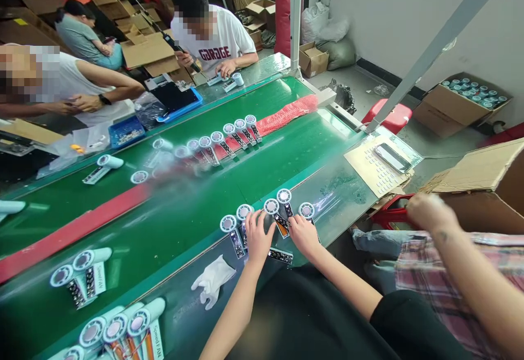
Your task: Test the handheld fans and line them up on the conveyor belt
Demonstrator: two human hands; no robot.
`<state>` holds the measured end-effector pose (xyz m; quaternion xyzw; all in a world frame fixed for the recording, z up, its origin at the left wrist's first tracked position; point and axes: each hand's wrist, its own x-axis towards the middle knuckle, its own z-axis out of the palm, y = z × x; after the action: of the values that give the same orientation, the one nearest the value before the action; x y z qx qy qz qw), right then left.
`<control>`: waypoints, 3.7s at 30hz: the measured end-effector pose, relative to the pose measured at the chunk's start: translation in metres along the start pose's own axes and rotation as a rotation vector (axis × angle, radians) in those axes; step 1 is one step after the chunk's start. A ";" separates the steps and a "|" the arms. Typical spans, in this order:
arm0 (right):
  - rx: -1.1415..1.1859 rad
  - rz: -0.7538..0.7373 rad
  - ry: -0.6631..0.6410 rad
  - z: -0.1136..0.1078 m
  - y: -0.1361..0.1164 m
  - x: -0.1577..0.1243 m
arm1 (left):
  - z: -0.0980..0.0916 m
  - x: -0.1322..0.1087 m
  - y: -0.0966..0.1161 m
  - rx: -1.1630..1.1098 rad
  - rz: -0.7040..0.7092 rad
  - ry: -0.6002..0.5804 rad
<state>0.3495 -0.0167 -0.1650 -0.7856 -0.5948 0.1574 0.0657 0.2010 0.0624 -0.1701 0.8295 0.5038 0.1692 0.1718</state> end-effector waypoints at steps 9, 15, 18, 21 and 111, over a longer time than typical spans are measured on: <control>0.020 0.056 -0.024 0.025 -0.003 -0.026 | -0.004 -0.013 -0.001 -0.001 0.057 -0.166; 0.075 0.042 -0.011 0.036 -0.006 -0.027 | 0.000 -0.005 0.009 0.054 -0.014 -0.229; 0.122 0.035 0.002 0.044 -0.010 -0.028 | 0.001 -0.001 0.009 0.060 -0.057 -0.263; 0.160 0.042 0.017 0.051 -0.015 -0.029 | 0.001 0.000 0.007 0.038 -0.091 -0.321; 2.401 0.071 -0.191 -0.176 -0.048 -0.065 | -0.186 0.023 0.092 -0.085 0.819 0.174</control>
<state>0.3476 -0.0501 0.0260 -0.2248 -0.0496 0.6696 0.7061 0.1980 0.0639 0.0390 0.9361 0.1375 0.3134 0.0813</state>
